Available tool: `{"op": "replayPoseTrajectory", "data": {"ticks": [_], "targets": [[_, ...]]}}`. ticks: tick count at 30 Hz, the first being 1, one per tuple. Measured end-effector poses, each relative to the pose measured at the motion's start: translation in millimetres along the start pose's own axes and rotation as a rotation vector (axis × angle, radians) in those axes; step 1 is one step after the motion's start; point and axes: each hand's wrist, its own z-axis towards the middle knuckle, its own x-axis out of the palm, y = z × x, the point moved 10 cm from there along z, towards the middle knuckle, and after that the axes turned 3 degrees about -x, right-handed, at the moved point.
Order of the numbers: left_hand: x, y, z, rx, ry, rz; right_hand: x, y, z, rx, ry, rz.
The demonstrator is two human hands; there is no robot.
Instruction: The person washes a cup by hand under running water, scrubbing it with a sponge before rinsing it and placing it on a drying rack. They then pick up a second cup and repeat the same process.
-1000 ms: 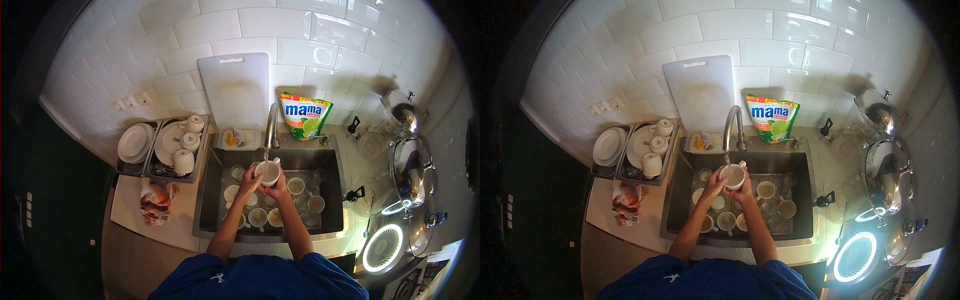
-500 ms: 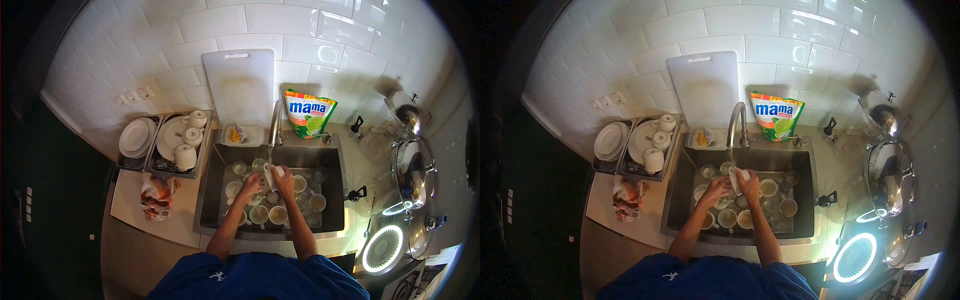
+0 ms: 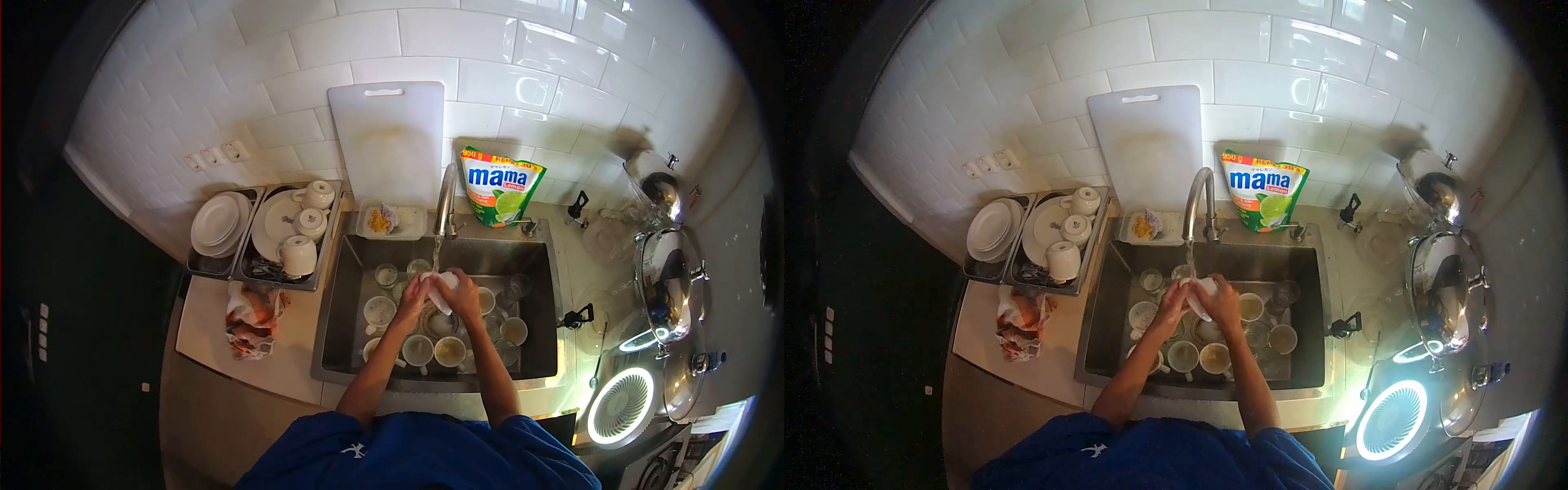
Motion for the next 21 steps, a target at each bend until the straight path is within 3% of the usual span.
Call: {"op": "replayPoseTrajectory", "data": {"ticks": [5, 11, 14, 17, 21], "targets": [[-18.1, -1.8, 12.8, 0.129, -0.101, 0.290, 19.7, -25.9, 2.7, 0.157, 0.164, -0.020], [-12.4, 2.1, 18.0, -0.099, -0.114, 0.313, 17.7, -35.8, 3.0, 0.166, 0.161, -0.042], [0.4, 13.9, 20.0, -0.219, 0.020, -0.052, 10.7, -24.5, 6.2, 0.099, 0.149, -0.028], [1.5, 27.9, 30.9, -0.276, 0.198, -0.370, 2.9, -25.5, 11.4, 0.181, 0.145, 0.036], [1.8, 32.6, 33.6, -0.271, 0.207, -0.378, -7.6, -14.5, 14.1, 0.127, 0.144, -0.015]]}}
